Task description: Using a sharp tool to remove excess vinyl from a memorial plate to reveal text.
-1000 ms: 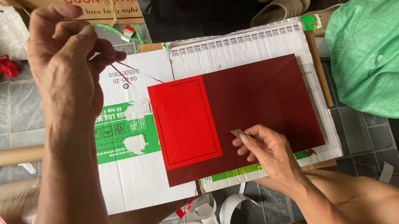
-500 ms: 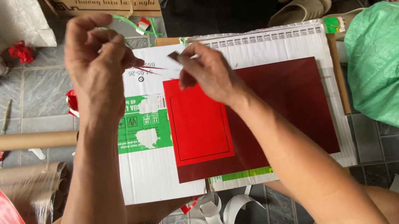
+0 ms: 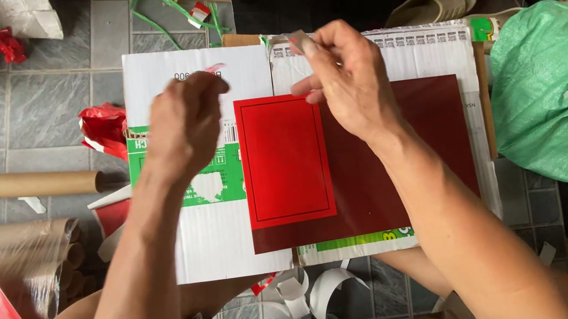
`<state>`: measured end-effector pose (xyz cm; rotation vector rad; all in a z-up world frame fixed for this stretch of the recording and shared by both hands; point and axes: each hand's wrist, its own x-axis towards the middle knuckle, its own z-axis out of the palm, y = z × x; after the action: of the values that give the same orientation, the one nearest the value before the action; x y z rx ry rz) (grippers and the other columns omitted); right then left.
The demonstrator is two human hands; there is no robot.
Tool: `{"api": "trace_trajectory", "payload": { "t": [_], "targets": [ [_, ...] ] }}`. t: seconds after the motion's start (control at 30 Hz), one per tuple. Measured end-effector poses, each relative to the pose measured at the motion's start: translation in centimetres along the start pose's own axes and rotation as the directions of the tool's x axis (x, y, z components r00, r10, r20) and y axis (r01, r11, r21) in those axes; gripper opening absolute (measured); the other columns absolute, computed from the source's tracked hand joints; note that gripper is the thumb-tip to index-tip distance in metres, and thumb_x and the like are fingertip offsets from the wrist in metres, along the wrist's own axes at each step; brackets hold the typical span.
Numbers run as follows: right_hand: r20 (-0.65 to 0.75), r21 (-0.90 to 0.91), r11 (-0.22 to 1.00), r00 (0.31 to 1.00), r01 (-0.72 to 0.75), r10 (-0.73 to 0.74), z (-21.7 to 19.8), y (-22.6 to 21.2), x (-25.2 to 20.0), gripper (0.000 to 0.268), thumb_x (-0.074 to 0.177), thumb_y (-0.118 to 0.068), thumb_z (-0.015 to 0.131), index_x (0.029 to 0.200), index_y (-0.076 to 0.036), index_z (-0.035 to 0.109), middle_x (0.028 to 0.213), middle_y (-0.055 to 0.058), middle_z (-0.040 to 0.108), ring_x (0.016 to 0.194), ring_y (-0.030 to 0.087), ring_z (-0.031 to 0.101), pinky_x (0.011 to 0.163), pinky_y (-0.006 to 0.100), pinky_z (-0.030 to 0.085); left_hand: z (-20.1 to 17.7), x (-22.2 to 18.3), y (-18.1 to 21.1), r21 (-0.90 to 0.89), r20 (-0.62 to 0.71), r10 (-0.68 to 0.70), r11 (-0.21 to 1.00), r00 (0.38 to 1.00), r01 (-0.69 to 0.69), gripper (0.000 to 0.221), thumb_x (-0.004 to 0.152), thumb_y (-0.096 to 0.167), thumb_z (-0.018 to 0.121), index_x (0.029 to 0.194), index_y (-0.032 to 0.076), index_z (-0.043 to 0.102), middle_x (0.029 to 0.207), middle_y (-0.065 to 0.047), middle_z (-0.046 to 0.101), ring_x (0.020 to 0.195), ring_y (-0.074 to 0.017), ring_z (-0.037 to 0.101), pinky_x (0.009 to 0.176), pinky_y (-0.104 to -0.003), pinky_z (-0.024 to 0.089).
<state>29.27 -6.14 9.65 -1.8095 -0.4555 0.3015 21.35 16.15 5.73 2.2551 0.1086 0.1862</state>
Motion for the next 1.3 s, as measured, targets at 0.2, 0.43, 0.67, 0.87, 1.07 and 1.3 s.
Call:
{"api": "trace_trajectory", "payload": {
  "t": [0.2, 0.43, 0.67, 0.87, 1.07, 1.3],
  "targets": [
    [-0.122, -0.132, 0.984, 0.987, -0.118, 0.102, -0.1, 4.8, -10.8, 0.014, 0.103, -0.016, 0.062, 0.106, -0.003, 0.066, 0.107, 0.014, 0.075, 0.085, 0.017, 0.074, 0.068, 0.029, 0.063, -5.2, -14.4, 2.0, 0.125, -0.167, 0.095, 0.989, 0.981, -0.075, 0.008, 0.104, 0.007, 0.063, 0.104, -0.001, 0.064, 0.093, -0.017, 0.067, 0.084, -0.0322, 0.066, 0.075, -0.043, 0.052],
    [0.177, -0.594, 0.735, 0.945, 0.326, -0.277, 3.9, 8.3, -13.7, 0.007, 0.104, -0.012, 0.052, 0.104, -0.005, 0.053, 0.142, 0.019, 0.063, 0.143, 0.039, 0.048, 0.118, 0.056, 0.037, 4.1, -23.4, 1.8, -0.063, 0.208, -0.323, 0.937, 0.923, 0.342, 0.055, 0.088, 0.013, 0.061, 0.143, 0.013, 0.053, 0.079, -0.016, 0.075, 0.07, -0.0332, 0.075, 0.064, -0.043, 0.058],
    [0.236, -0.685, 0.602, 0.907, 0.41, -0.349, 1.3, 10.5, -5.2, 0.007, 0.109, -0.013, 0.045, 0.113, -0.007, 0.047, 0.144, 0.016, 0.062, 0.151, 0.039, 0.038, 0.124, 0.06, 0.022, 6.4, -21.2, 2.8, 0.12, 0.188, -0.482, 0.876, 0.856, 0.467, 0.069, 0.092, 0.023, 0.063, 0.157, 0.014, 0.039, 0.087, -0.016, 0.075, 0.068, -0.0318, 0.074, 0.063, -0.042, 0.058],
    [0.405, -0.617, 0.602, 0.86, 0.507, -0.309, 0.3, 10.2, -14.9, 0.017, 0.102, -0.011, 0.053, 0.117, -0.004, 0.049, 0.154, 0.019, 0.051, 0.15, 0.036, 0.038, 0.124, 0.065, 0.021, 7.5, -22.0, 1.8, 0.094, 0.088, -0.304, 0.951, 0.949, 0.296, 0.075, 0.083, 0.018, 0.068, 0.15, 0.006, 0.036, 0.103, -0.014, 0.077, 0.073, -0.0297, 0.077, 0.059, -0.04, 0.06],
    [0.409, -0.601, 0.653, 0.879, 0.461, -0.245, -0.3, 9.7, -18.7, 0.006, 0.1, -0.012, 0.056, 0.102, -0.009, 0.052, 0.154, 0.016, 0.051, 0.149, 0.038, 0.038, 0.122, 0.063, 0.022, 7.4, -21.5, 2.2, 0.166, 0.168, -0.431, 0.899, 0.886, 0.406, 0.08, 0.086, 0.027, 0.069, 0.157, 0.014, 0.036, 0.101, -0.008, 0.077, 0.071, -0.0231, 0.077, 0.059, -0.038, 0.06],
    [0.283, -0.619, 0.681, 0.92, 0.392, -0.273, 0.7, 7.5, -16.9, 0.007, 0.101, -0.011, 0.057, 0.105, -0.005, 0.058, 0.138, 0.011, 0.067, 0.144, 0.035, 0.048, 0.119, 0.061, 0.031, 8.0, -24.5, 1.2, 0.152, -0.005, -0.287, 0.946, 0.958, 0.285, 0.04, 0.092, 0.027, 0.068, 0.13, 0.018, 0.058, 0.078, -0.005, 0.071, 0.065, -0.02, 0.072, 0.056, -0.036, 0.056]
  ]
}}
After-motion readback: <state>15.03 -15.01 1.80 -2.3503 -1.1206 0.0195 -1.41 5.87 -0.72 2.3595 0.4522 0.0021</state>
